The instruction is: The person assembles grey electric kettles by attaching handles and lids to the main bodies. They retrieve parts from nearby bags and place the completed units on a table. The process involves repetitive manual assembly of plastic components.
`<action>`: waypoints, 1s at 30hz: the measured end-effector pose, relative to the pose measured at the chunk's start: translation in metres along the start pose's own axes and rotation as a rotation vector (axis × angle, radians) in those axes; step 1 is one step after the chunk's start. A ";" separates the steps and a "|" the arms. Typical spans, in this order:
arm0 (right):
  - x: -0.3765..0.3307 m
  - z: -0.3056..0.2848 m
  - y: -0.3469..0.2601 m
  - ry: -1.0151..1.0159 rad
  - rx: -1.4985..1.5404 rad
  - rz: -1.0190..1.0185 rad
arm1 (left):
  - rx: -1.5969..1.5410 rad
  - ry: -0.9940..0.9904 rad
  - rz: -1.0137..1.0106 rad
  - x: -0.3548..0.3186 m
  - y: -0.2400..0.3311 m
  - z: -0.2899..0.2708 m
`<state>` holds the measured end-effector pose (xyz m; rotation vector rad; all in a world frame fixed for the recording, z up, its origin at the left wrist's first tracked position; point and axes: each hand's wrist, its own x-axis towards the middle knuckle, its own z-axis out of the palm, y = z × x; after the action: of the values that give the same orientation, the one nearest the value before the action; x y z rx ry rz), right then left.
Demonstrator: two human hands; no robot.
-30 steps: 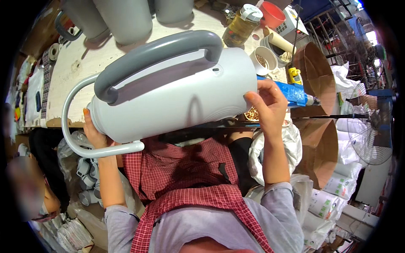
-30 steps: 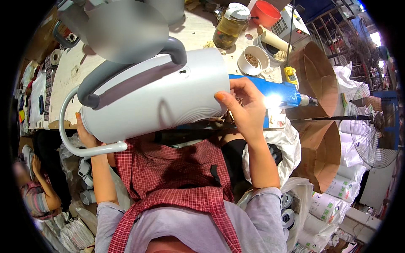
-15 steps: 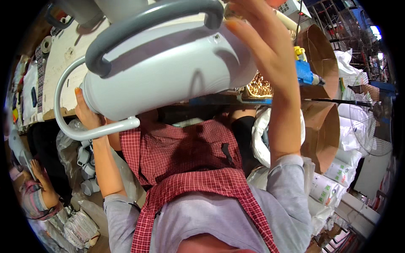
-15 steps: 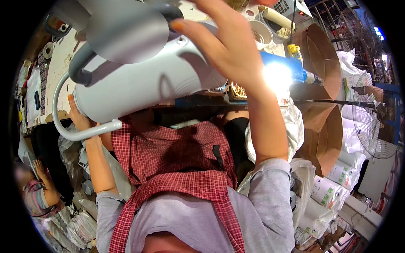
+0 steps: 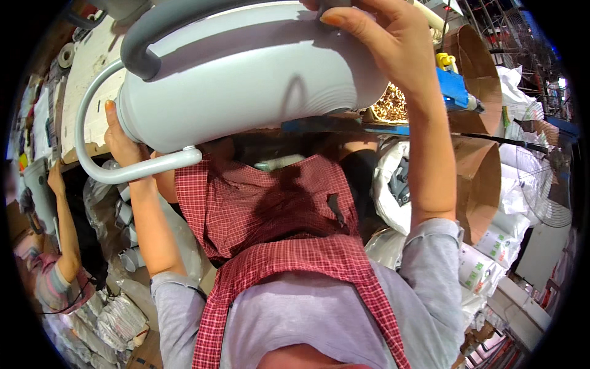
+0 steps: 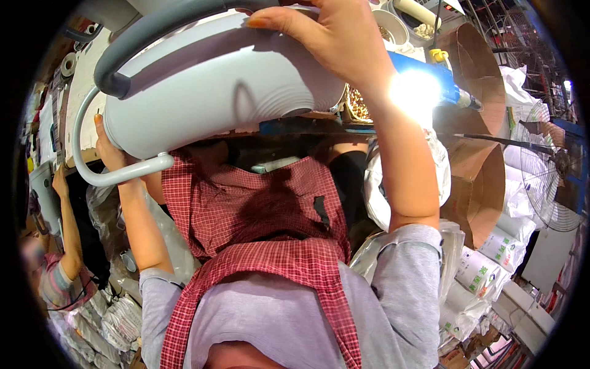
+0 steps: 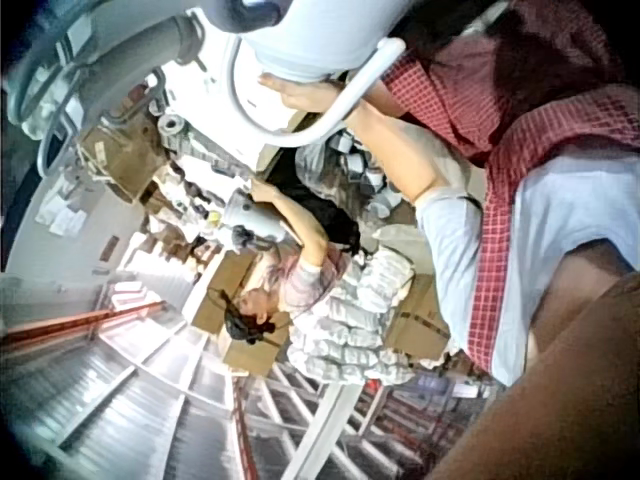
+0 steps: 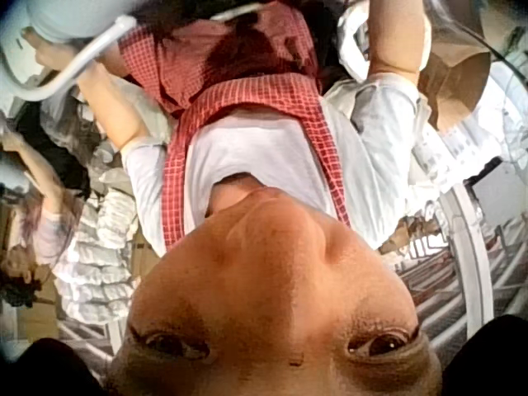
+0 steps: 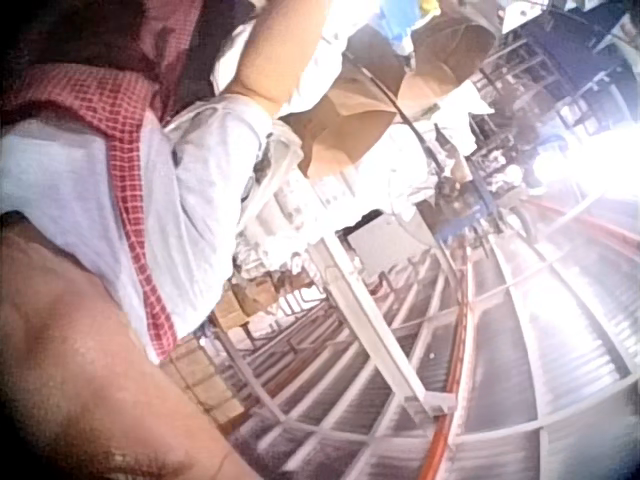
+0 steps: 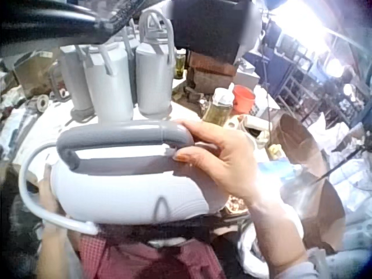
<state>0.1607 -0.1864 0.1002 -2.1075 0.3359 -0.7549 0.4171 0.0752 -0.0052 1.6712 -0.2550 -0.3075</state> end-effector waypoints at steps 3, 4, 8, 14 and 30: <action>0.000 0.004 -0.003 0.033 -0.201 -0.121 | -0.121 0.144 0.091 -0.014 0.009 0.014; -0.001 0.004 -0.006 0.026 -0.226 -0.078 | -0.121 0.126 0.086 -0.013 0.008 0.013; -0.004 0.007 0.000 0.074 -0.084 -0.062 | -0.155 0.091 0.061 -0.010 0.006 0.006; -0.009 0.014 0.019 0.212 -0.141 -0.102 | -0.203 -0.156 0.074 0.016 -0.025 0.004; -0.140 -0.006 0.063 0.631 -0.171 -0.364 | -0.143 -0.347 0.138 -0.020 -0.010 0.034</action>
<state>0.0495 -0.1610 -0.0022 -2.0653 0.3615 -1.6651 0.3859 0.0513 -0.0179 1.4459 -0.5910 -0.4999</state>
